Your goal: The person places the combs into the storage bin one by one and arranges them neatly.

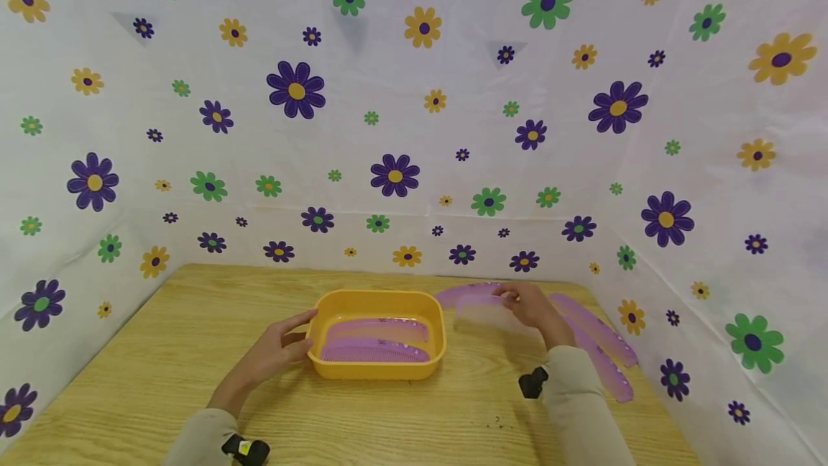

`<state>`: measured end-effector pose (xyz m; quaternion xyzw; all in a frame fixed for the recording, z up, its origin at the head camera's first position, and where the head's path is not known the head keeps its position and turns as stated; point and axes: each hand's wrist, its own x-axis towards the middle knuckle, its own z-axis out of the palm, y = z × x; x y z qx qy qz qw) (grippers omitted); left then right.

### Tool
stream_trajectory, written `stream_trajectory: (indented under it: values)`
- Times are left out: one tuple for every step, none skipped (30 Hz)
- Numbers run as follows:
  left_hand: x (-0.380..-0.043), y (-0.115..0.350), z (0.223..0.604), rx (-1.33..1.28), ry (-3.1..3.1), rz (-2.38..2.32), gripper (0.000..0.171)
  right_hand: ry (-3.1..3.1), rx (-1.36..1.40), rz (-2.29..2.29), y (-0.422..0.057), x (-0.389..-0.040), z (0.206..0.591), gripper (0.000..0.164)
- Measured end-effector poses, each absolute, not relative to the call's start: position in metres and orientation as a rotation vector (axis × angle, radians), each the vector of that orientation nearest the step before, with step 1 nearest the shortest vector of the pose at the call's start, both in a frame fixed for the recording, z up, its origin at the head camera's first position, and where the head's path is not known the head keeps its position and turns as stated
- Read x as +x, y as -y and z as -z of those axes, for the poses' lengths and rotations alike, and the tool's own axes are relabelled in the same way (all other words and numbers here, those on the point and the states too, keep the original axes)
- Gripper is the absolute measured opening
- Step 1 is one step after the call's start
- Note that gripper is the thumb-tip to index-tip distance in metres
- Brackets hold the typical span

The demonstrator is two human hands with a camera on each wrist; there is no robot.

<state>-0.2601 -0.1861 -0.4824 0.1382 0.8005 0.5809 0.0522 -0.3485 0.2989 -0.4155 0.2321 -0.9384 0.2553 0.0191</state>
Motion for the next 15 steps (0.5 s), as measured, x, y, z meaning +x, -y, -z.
stream_trajectory:
  values:
    - [-0.2601, 0.1861, 0.4823, 0.419, -2.436, -1.766, 0.061, 2.916, 0.712, -0.790, -0.2988, -0.3491, 0.4154, 0.021]
    - [-0.2601, 0.1860, 0.4822, 0.418, -2.435, -1.766, 0.061, 2.917, 0.712, -0.781, -0.2986, -0.3498, 0.4155, 0.021]
    - [-0.2602, 0.1860, 0.4823, 0.418, -2.437, -1.763, 0.061, 2.917, 0.709, -0.777, -0.2983, -0.3502, 0.4151, 0.021]
    - [-0.2603, 0.1860, 0.4823, 0.416, -2.439, -1.762, 0.061, 2.917, 0.714, -0.769, -0.2980, -0.3506, 0.4148, 0.021]
    - [-0.2604, 0.1860, 0.4825, 0.417, -2.438, -1.761, 0.061, 2.916, 0.717, -0.763, -0.2978, -0.3510, 0.4143, 0.021]
    - [-0.2605, 0.1861, 0.4826, 0.419, -2.435, -1.763, 0.061, 2.915, 0.719, -0.760, -0.2976, -0.3513, 0.4136, 0.021]
    - [-0.2607, 0.1862, 0.4828, 0.420, -2.436, -1.763, 0.061, 2.912, 0.722, -0.763, -0.2973, -0.3515, 0.4131, 0.022]
    - [-0.2609, 0.1864, 0.4830, 0.421, -2.435, -1.763, 0.061, 2.912, 0.724, -0.762, -0.2968, -0.3515, 0.4125, 0.022]
    - [-0.2610, 0.1864, 0.4831, 0.424, -2.436, -1.762, 0.061, 2.912, 0.725, -0.766, -0.2964, -0.3514, 0.4117, 0.021]
    - [-0.2611, 0.1865, 0.4832, 0.426, -2.436, -1.763, 0.061, 2.913, 0.730, -0.765, -0.2961, -0.3513, 0.4111, 0.022]
    - [-0.2612, 0.1866, 0.4833, 0.427, -2.437, -1.761, 0.061, 2.913, 0.729, -0.768, -0.2956, -0.3511, 0.4104, 0.021]
    - [-0.2612, 0.1867, 0.4833, 0.426, -2.439, -1.760, 0.061, 2.912, 0.730, -0.772, -0.2950, -0.3507, 0.4099, 0.021]
    - [-0.2613, 0.1867, 0.4832, 0.423, -2.441, -1.758, 0.061, 2.911, 0.728, -0.779, -0.2944, -0.3503, 0.4094, 0.021]
    - [-0.2613, 0.1866, 0.4832, 0.421, -2.442, -1.757, 0.061, 2.912, 0.729, -0.779, -0.2940, -0.3499, 0.4088, 0.021]
    - [-0.2612, 0.1866, 0.4831, 0.419, -2.444, -1.755, 0.061, 2.910, 0.731, -0.780, -0.2936, -0.3497, 0.4083, 0.021]
